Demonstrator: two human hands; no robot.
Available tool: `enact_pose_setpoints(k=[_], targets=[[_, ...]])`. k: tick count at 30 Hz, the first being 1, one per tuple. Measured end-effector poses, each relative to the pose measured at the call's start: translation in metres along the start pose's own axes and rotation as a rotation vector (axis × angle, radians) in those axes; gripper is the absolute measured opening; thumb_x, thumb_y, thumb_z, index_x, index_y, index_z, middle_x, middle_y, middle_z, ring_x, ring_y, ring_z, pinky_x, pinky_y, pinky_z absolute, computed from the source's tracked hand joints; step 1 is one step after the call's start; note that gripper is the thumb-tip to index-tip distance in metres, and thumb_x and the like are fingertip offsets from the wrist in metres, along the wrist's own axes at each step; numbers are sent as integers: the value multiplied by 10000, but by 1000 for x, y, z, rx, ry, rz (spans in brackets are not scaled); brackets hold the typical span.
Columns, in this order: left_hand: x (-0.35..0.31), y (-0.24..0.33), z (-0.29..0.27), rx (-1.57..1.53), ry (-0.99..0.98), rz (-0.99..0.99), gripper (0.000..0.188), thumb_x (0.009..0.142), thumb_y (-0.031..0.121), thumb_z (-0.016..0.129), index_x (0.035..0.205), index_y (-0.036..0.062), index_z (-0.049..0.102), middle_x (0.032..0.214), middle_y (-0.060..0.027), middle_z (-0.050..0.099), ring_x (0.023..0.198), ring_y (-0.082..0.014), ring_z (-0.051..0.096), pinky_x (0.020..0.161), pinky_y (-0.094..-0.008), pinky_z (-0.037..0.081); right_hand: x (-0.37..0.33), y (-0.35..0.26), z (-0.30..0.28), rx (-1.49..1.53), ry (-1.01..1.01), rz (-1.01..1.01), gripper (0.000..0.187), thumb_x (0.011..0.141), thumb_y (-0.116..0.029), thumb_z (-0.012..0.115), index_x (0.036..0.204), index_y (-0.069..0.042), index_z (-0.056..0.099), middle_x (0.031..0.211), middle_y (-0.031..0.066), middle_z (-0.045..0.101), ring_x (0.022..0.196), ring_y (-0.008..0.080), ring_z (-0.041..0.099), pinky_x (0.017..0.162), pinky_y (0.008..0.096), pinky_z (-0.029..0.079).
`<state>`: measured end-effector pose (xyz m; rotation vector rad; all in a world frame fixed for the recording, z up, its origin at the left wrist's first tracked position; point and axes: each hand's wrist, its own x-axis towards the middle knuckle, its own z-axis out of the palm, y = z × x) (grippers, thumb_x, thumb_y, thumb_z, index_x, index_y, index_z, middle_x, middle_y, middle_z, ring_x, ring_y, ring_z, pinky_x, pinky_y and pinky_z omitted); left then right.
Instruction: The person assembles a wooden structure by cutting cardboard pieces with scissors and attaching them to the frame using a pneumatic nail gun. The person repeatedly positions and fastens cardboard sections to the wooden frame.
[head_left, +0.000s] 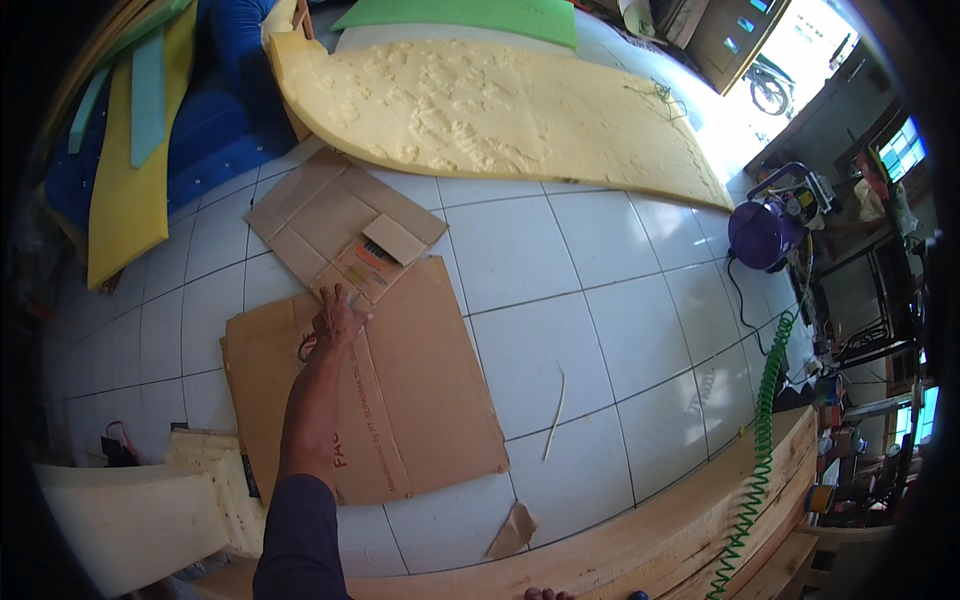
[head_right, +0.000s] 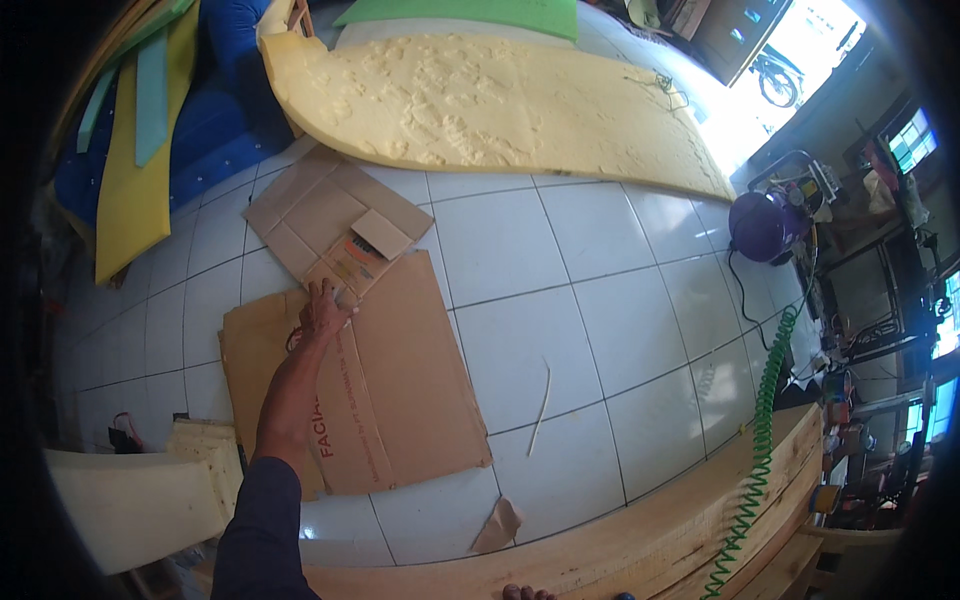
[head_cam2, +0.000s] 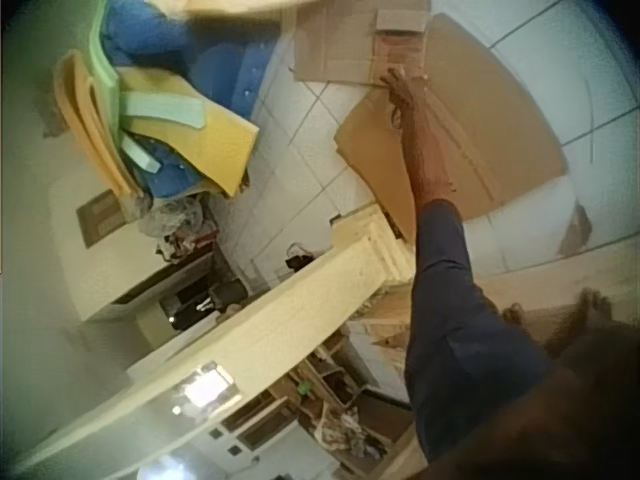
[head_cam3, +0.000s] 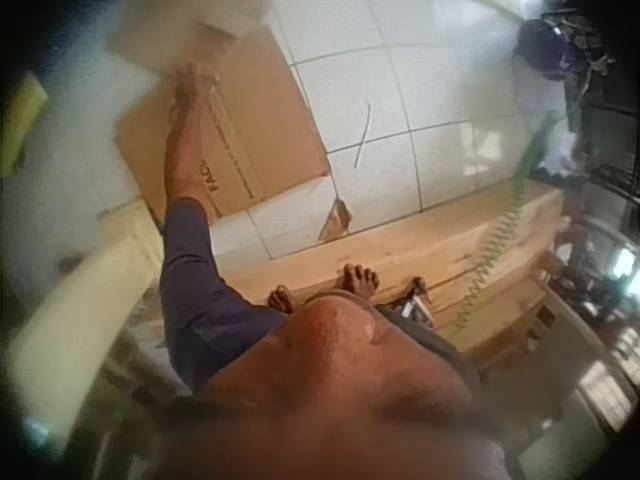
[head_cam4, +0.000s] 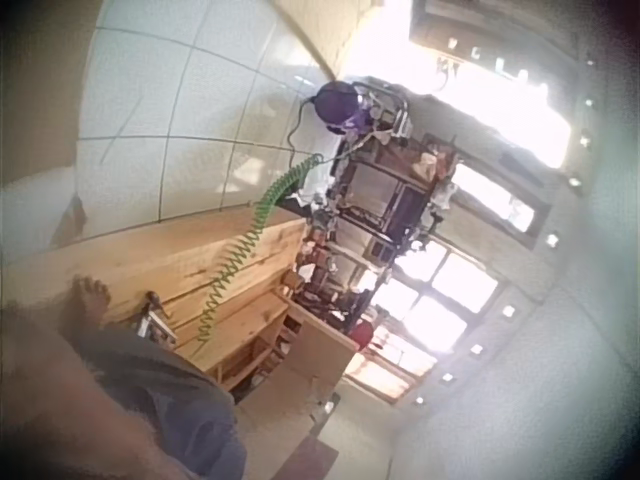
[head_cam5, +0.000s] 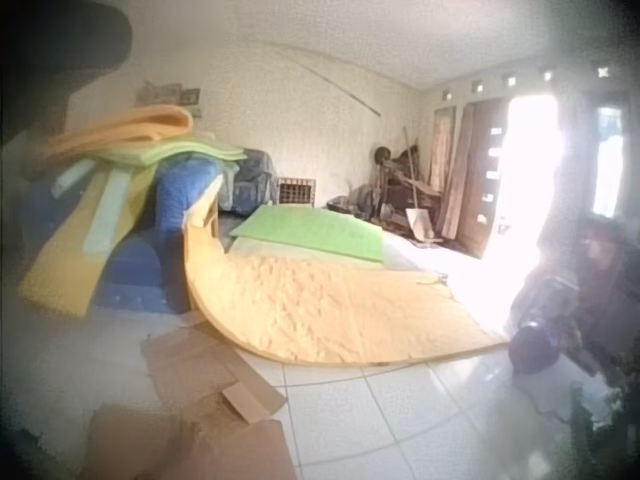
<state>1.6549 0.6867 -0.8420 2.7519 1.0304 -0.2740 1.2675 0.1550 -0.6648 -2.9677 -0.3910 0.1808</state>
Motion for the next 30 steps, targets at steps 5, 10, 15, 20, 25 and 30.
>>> enact_pose_setpoints(k=[5,10,15,20,25,30], targets=[[-4,-1,19,-43,-24,88,1013,801,565,809,1593,179,308,1691,-170,217,1338,-396,565,1002,-478,558,2,-1,-4,-2,-10,-29,227,788,-294,684,997,-205,679,895,41,578,869,303,540,814,485,367],[-74,-29,40,-79,-118,231,977,817,557,772,1597,184,319,1701,-143,229,1335,-408,563,1015,-523,539,3,-3,-6,-18,15,11,240,789,-291,688,1015,-208,685,917,42,600,876,310,552,816,493,370],[-250,-76,36,-141,-325,443,777,829,524,756,1415,76,511,1541,-203,449,1202,-423,636,971,-514,540,-3,1,5,25,63,-28,222,789,-271,684,1002,-209,685,928,48,618,892,308,566,859,488,390],[-294,-116,52,-401,-89,-177,759,848,592,729,1265,-24,575,1161,-283,645,1096,-460,653,898,-541,524,-5,0,8,-14,64,78,183,810,-198,659,991,-203,688,934,53,622,906,308,574,863,485,409],[-140,-115,45,-541,49,-585,887,846,679,701,1264,-92,569,1113,-312,665,1130,-460,658,957,-508,538,-6,-2,11,-2,39,7,220,816,-184,660,1034,-210,686,911,43,609,912,302,575,855,484,416],[-56,-71,52,-455,-179,-750,983,838,616,758,1452,-85,447,1385,-283,600,1239,-412,626,1021,-464,529,-26,15,26,-70,4,44,247,794,-216,693,1041,-233,690,953,32,623,951,291,570,897,481,417]])
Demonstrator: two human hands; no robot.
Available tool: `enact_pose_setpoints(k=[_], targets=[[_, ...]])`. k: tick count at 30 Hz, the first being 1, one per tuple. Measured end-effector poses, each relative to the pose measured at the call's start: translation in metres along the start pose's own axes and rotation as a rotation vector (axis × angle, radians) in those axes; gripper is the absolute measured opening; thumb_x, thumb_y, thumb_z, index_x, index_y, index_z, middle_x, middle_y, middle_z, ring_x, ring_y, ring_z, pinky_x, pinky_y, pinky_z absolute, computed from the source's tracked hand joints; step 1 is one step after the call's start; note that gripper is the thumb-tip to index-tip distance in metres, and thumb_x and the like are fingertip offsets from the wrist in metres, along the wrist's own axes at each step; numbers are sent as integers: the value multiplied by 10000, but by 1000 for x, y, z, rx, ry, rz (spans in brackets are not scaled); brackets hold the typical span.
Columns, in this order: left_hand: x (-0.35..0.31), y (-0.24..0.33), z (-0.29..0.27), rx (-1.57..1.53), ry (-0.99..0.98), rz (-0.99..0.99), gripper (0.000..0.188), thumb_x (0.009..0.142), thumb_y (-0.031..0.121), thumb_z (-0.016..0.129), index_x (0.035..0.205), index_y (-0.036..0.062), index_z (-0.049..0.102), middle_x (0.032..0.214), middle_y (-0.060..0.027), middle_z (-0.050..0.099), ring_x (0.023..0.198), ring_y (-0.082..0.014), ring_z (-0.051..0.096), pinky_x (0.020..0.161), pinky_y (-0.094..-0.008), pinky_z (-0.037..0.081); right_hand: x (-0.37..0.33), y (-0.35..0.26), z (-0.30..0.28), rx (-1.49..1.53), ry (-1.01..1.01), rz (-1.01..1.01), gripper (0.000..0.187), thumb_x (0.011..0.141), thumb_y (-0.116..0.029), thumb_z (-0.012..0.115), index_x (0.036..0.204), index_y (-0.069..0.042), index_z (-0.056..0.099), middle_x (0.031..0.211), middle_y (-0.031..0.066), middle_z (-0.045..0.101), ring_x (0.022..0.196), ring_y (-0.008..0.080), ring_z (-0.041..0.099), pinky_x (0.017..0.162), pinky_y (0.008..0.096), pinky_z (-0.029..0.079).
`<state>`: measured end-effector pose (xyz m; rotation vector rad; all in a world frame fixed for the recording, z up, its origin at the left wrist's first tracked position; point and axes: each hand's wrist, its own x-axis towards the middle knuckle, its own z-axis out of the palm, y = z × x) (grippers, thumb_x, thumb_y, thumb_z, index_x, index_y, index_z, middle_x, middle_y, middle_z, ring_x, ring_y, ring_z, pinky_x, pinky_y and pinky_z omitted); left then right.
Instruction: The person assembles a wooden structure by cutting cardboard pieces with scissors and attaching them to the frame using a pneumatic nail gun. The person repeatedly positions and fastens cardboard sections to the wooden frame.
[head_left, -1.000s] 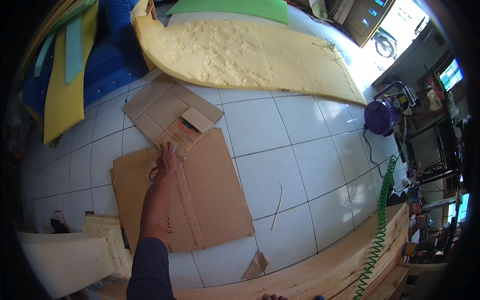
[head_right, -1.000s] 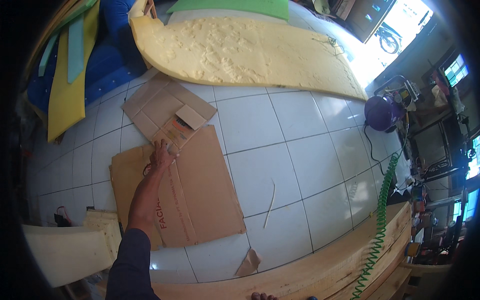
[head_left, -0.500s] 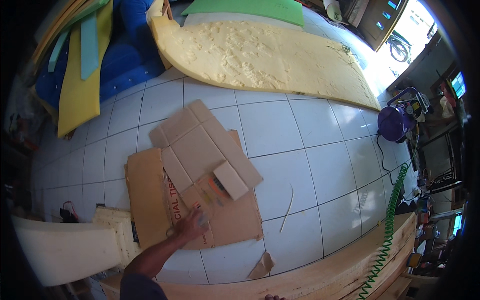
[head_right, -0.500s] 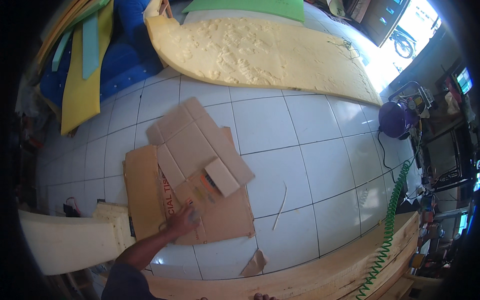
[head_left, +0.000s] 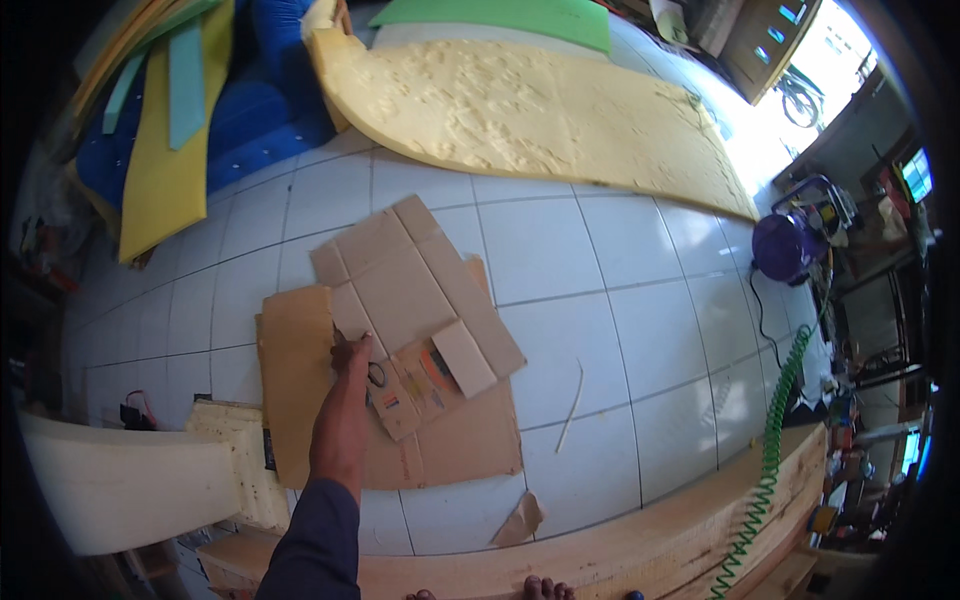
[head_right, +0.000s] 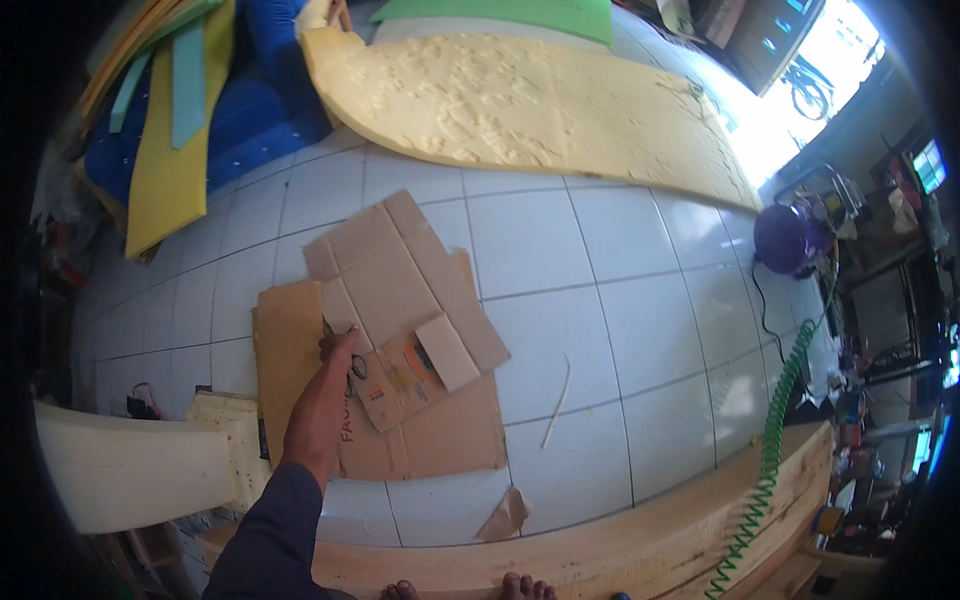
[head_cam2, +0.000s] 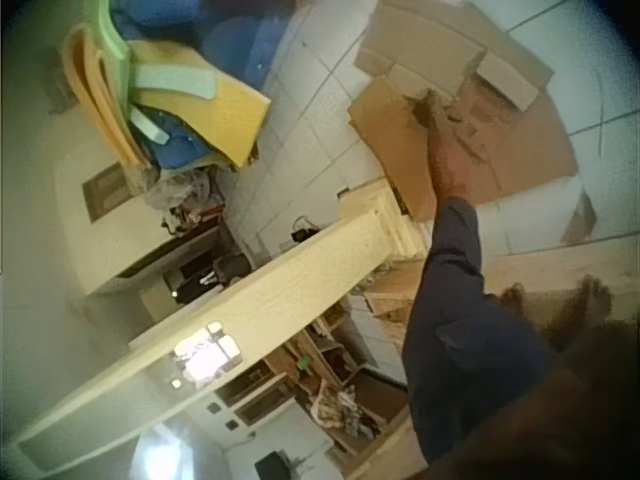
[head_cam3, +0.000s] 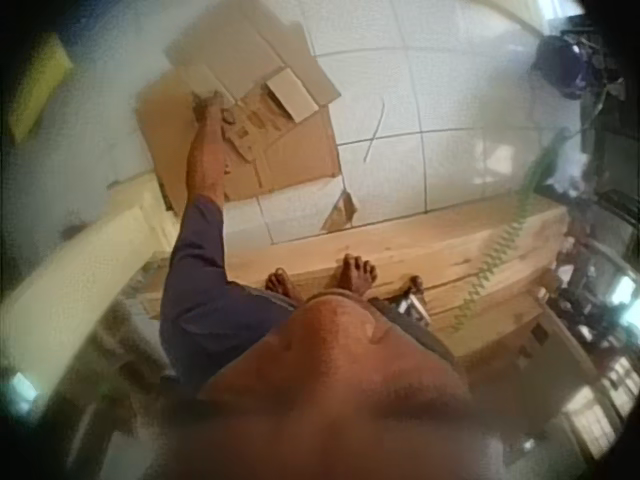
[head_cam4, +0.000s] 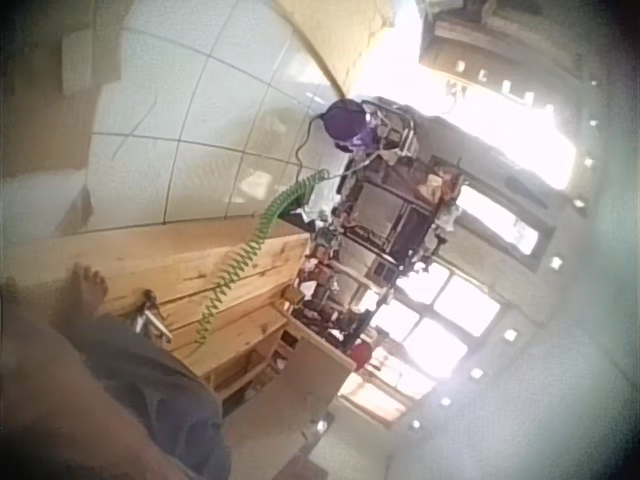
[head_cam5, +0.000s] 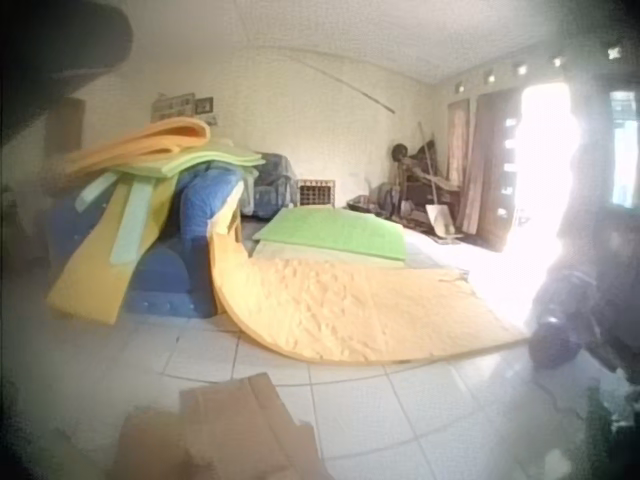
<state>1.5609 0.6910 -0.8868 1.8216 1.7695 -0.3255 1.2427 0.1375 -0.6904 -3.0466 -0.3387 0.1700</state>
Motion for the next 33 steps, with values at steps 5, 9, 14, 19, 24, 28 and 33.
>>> enact_pose_setpoints(k=[5,9,14,19,24,28,33], targets=[[-17,-8,-1,-317,-302,319,931,872,613,697,1482,-40,436,1422,-247,570,1262,-399,605,1049,-480,501,5,-6,9,91,-144,46,315,883,-386,621,1188,-307,634,996,11,639,960,261,658,907,465,484],[-52,6,-47,-598,-853,353,892,899,610,649,1507,-4,427,1452,-218,547,1280,-388,587,1072,-493,478,15,7,-49,178,-205,100,311,906,-281,528,1207,-311,600,1118,-29,614,1091,203,586,932,451,447],[-185,29,-179,-554,-996,291,837,937,595,582,1504,0,425,1453,-194,538,1307,-371,545,1097,-502,449,-77,153,-275,990,-288,951,510,896,-201,814,1334,-42,605,1112,83,726,1013,184,688,942,356,552],[-410,72,-329,-843,-1082,562,532,997,385,609,1364,2,575,1234,-163,657,1108,-288,649,936,-437,536,-131,153,-459,1342,140,1183,400,899,-232,817,1202,-29,650,924,40,706,801,122,668,733,316,560],[-649,181,-419,-375,-1013,812,541,974,287,651,1415,-2,533,1307,-181,622,1131,-326,633,962,-479,524,-198,183,-638,1440,632,1411,194,901,-178,776,997,-58,659,736,5,638,615,99,601,573,294,499],[-778,247,-477,-52,-953,1061,576,955,209,685,1456,-6,499,1366,-196,595,1150,-356,621,983,-512,515,-242,215,-706,1077,768,1697,127,909,-152,738,954,-63,658,692,-3,617,573,85,581,531,272,483],[-887,330,-509,141,-975,1390,648,931,110,727,1507,-11,456,1440,-215,560,1173,-395,605,1009,-554,503,-262,231,-755,1413,1423,1677,189,892,-152,738,1046,-68,667,709,-8,609,524,84,555,502,268,471]])
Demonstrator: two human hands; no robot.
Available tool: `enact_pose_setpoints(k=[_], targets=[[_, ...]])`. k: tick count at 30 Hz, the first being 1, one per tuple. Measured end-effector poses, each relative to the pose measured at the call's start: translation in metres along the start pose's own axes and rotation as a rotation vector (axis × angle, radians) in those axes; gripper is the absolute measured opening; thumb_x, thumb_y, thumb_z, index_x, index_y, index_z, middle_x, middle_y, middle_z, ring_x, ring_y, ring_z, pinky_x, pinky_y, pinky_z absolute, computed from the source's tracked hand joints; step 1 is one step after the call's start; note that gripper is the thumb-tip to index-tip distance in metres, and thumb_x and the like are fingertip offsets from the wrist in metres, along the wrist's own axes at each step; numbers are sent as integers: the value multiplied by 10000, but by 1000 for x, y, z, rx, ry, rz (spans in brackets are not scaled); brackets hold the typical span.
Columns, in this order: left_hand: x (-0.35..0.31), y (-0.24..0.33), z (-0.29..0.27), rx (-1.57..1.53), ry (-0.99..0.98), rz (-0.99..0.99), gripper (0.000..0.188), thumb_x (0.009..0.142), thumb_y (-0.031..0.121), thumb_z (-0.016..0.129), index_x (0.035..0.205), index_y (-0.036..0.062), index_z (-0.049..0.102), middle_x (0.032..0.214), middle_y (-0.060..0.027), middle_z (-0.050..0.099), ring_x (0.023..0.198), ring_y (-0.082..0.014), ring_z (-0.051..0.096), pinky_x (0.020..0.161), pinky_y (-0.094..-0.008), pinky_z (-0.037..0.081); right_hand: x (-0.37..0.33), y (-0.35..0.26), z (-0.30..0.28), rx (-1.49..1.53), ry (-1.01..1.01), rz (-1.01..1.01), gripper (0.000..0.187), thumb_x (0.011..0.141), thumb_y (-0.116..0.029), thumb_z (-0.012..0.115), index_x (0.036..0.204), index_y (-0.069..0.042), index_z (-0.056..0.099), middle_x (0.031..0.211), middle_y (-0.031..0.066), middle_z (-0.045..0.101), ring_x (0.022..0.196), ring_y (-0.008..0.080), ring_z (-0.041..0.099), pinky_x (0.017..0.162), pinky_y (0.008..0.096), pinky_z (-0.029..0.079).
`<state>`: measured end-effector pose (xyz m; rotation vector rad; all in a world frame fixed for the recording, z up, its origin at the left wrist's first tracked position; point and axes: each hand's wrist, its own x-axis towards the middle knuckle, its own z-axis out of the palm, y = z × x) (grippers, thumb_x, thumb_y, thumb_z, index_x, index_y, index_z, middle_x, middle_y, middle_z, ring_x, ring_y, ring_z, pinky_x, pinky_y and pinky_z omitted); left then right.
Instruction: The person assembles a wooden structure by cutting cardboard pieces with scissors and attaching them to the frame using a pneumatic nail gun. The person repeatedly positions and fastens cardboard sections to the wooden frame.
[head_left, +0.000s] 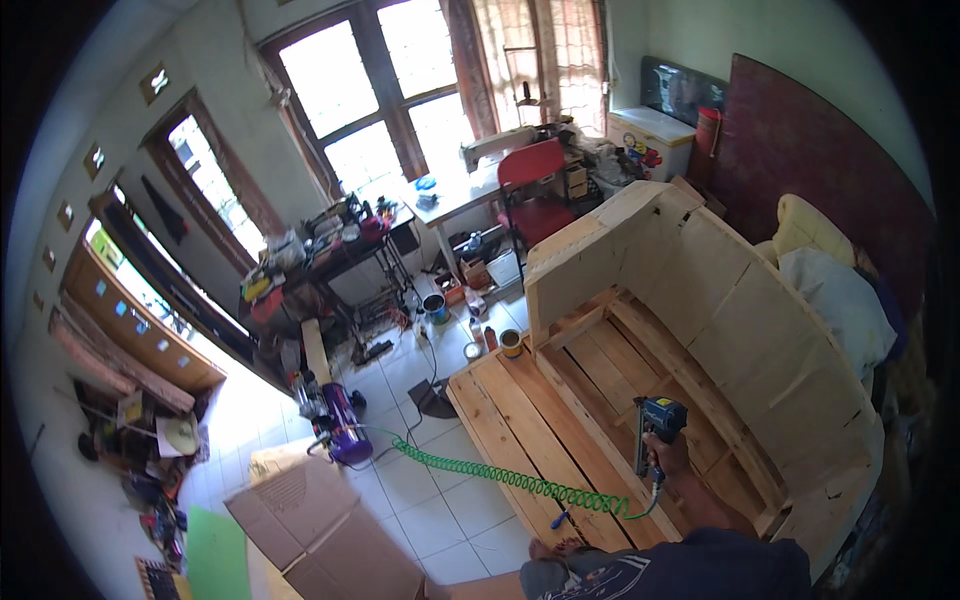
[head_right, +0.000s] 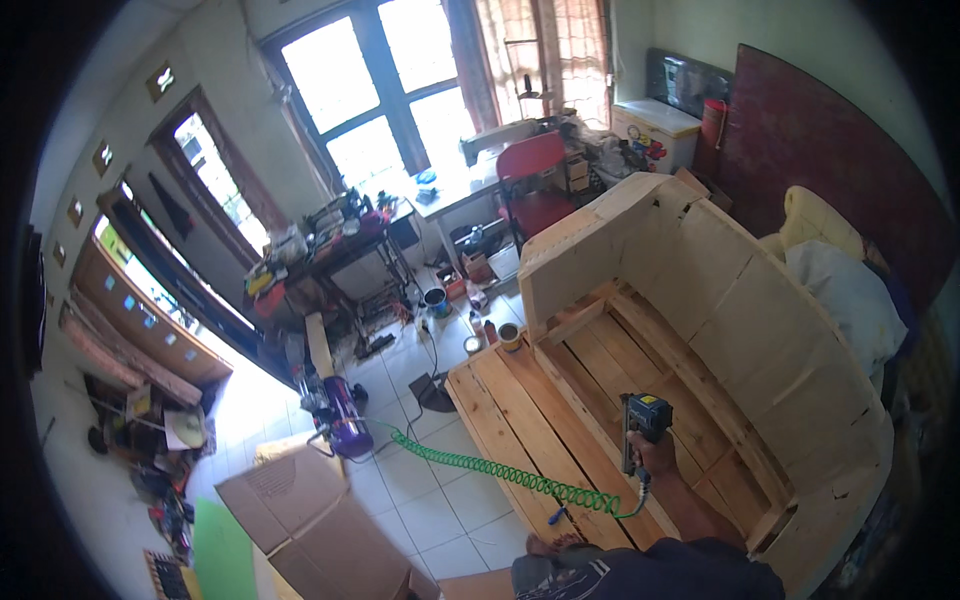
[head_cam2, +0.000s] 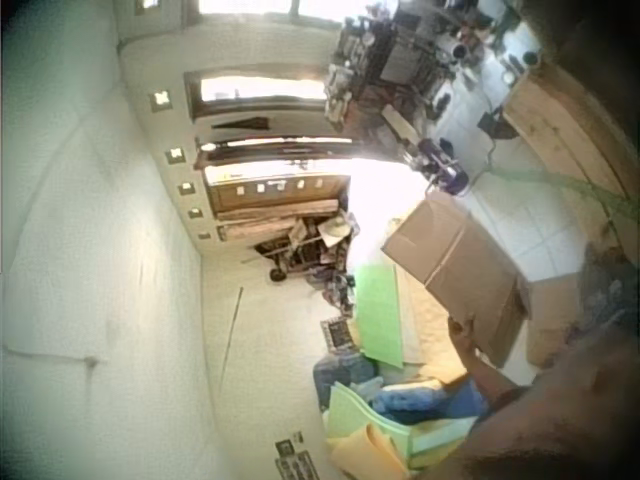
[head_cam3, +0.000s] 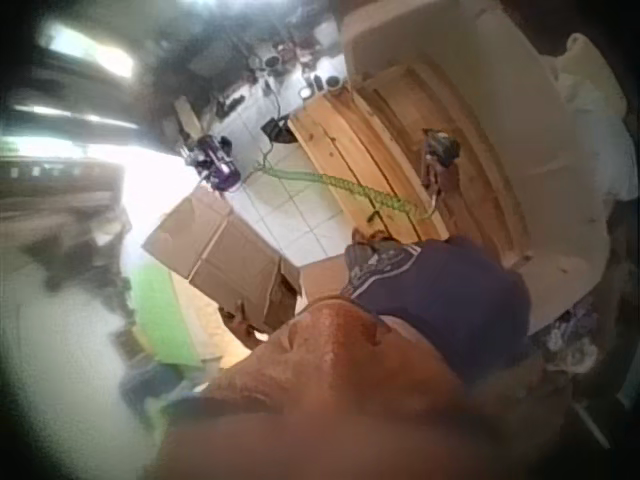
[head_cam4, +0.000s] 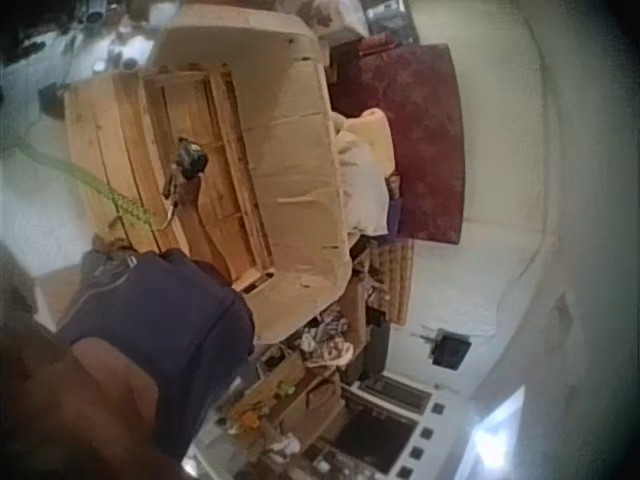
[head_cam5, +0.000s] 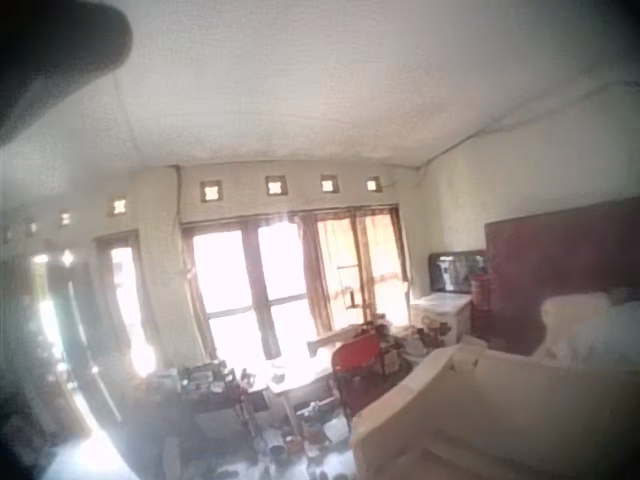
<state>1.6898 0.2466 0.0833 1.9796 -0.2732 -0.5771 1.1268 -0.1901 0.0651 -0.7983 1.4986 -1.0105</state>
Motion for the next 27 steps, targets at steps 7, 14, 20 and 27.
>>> enact_pose_setpoints(k=[7,14,20,27], targets=[[145,190,90,140,-231,378,444,954,208,737,1342,61,580,1225,-139,633,1074,-291,615,895,-498,510,-8,-63,38,393,95,-90,227,932,-92,699,1146,-71,627,711,-26,553,535,61,514,477,244,450],[230,352,279,168,-358,664,385,900,359,799,1011,-9,771,845,-82,773,791,-151,680,727,-350,537,52,-87,116,483,262,-47,207,923,-121,726,1113,-77,656,703,-23,575,520,71,530,471,250,446],[312,481,450,313,-676,858,322,877,277,803,1056,13,761,857,-133,765,759,-138,680,732,-365,531,78,-119,150,540,298,-35,194,930,-129,720,1094,-72,634,684,-1,581,495,101,545,458,282,457],[377,561,715,449,-965,913,348,898,290,787,1058,-17,749,883,-102,762,754,-158,709,707,-367,554,105,-138,161,672,468,-49,222,935,-116,719,1132,-88,621,705,-3,584,503,116,556,449,283,463]])
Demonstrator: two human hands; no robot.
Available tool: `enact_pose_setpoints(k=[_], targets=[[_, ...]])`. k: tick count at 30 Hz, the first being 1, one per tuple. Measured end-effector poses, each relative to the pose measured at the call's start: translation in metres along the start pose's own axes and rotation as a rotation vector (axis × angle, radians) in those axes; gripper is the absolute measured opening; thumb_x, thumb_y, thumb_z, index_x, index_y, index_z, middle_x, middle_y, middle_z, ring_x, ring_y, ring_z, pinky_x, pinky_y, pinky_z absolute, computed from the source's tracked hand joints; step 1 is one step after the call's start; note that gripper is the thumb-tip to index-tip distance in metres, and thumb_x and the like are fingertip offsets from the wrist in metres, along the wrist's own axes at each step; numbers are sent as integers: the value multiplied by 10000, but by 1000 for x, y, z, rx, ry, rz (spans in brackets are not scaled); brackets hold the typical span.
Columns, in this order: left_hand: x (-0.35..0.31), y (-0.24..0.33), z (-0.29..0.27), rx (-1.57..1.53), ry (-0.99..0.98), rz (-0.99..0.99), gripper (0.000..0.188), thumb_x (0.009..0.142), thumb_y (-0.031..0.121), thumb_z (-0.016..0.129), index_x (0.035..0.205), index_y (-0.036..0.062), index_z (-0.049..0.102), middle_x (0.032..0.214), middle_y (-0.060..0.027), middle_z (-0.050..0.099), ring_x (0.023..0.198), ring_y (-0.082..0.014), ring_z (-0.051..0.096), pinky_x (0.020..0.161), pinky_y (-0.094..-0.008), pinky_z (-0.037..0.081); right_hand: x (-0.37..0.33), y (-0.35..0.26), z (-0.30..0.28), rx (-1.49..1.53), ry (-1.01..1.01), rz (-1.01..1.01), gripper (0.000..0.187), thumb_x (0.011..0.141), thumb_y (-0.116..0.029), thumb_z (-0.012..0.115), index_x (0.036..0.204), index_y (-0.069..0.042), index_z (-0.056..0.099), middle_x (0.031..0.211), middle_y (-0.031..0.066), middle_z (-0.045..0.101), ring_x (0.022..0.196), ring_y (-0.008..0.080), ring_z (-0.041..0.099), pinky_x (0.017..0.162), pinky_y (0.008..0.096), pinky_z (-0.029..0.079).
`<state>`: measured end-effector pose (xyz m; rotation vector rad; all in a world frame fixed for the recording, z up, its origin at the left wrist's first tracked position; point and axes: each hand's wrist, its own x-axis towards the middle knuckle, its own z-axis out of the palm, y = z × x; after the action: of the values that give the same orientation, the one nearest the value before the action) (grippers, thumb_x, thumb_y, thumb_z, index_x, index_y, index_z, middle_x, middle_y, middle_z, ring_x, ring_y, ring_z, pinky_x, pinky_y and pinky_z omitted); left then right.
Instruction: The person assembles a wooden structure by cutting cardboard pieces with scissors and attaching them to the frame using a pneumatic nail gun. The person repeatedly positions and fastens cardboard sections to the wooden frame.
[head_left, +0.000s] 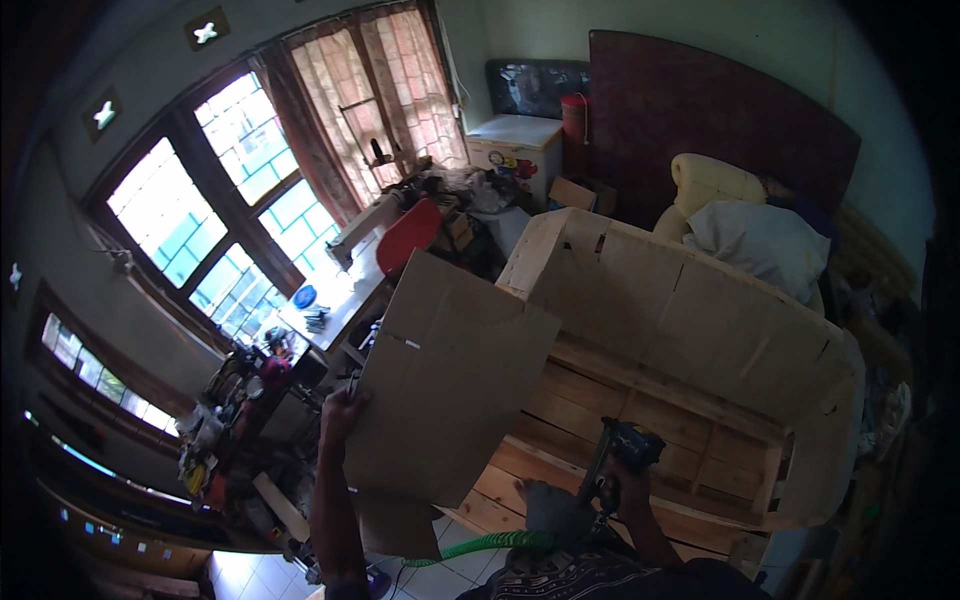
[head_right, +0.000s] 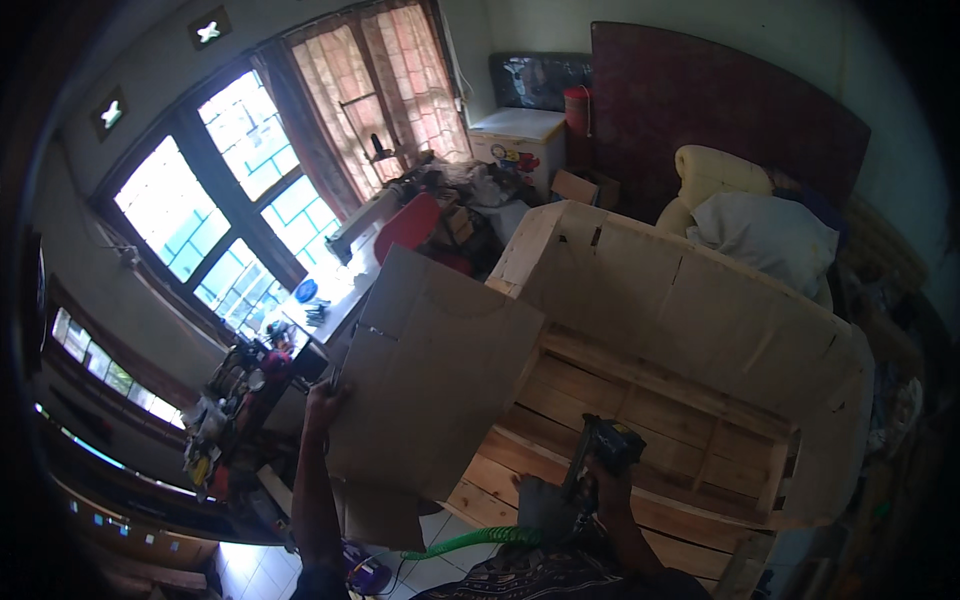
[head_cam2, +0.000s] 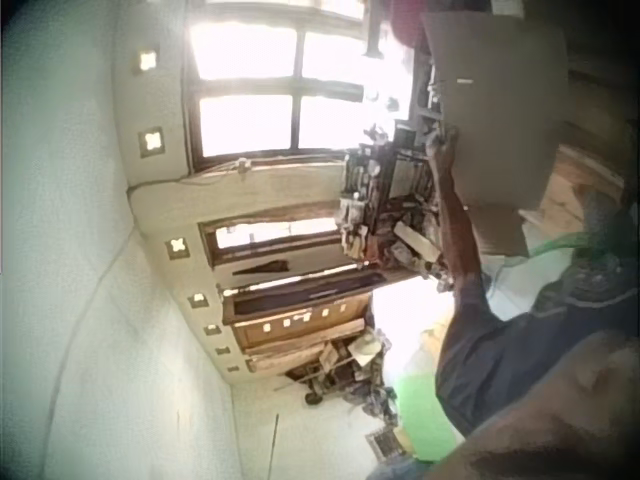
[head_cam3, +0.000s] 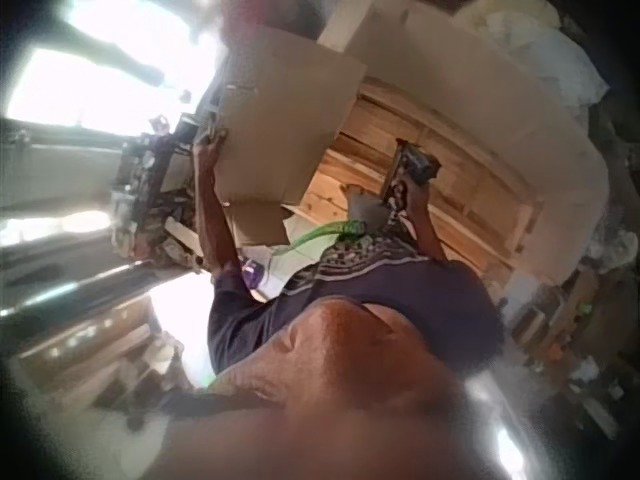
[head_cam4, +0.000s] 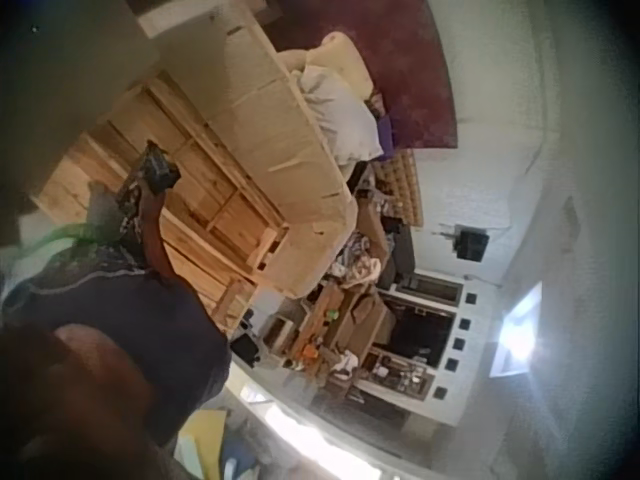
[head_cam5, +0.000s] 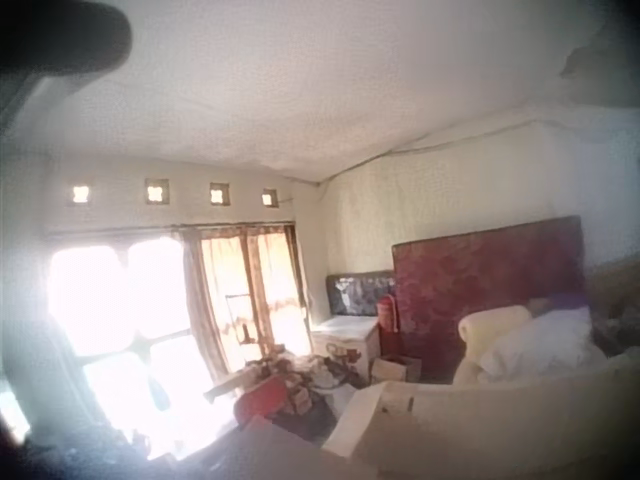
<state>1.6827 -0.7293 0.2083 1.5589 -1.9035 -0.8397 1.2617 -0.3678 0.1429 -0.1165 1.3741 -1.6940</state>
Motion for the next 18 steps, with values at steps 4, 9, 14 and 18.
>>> enact_pose_setpoints(k=[4,9,14,18], targets=[[129,-20,54,-244,-165,-165,418,910,351,792,1061,-35,738,924,-98,762,753,-179,726,689,-349,575,43,10,22,89,39,28,205,923,-105,724,1102,-75,628,673,25,589,494,139,572,456,296,469],[312,-69,124,-242,-315,-174,445,956,356,753,1136,-49,710,955,-107,758,793,-171,729,711,-328,580,134,45,65,41,140,9,219,932,-86,702,1133,-58,619,709,47,612,533,168,618,487,322,525],[437,-122,219,-80,-336,-197,469,934,370,772,1134,-50,713,937,-116,757,783,-189,732,734,-348,590,247,45,96,-365,46,20,144,920,-99,698,1034,-43,630,716,43,630,571,159,645,521,327,542],[464,-134,265,70,-361,-310,649,882,472,791,1175,-96,679,1023,-167,741,867,-226,733,739,-397,595,338,19,119,-707,20,-82,136,902,-167,726,924,-51,658,653,21,625,548,132,629,527,320,517]])
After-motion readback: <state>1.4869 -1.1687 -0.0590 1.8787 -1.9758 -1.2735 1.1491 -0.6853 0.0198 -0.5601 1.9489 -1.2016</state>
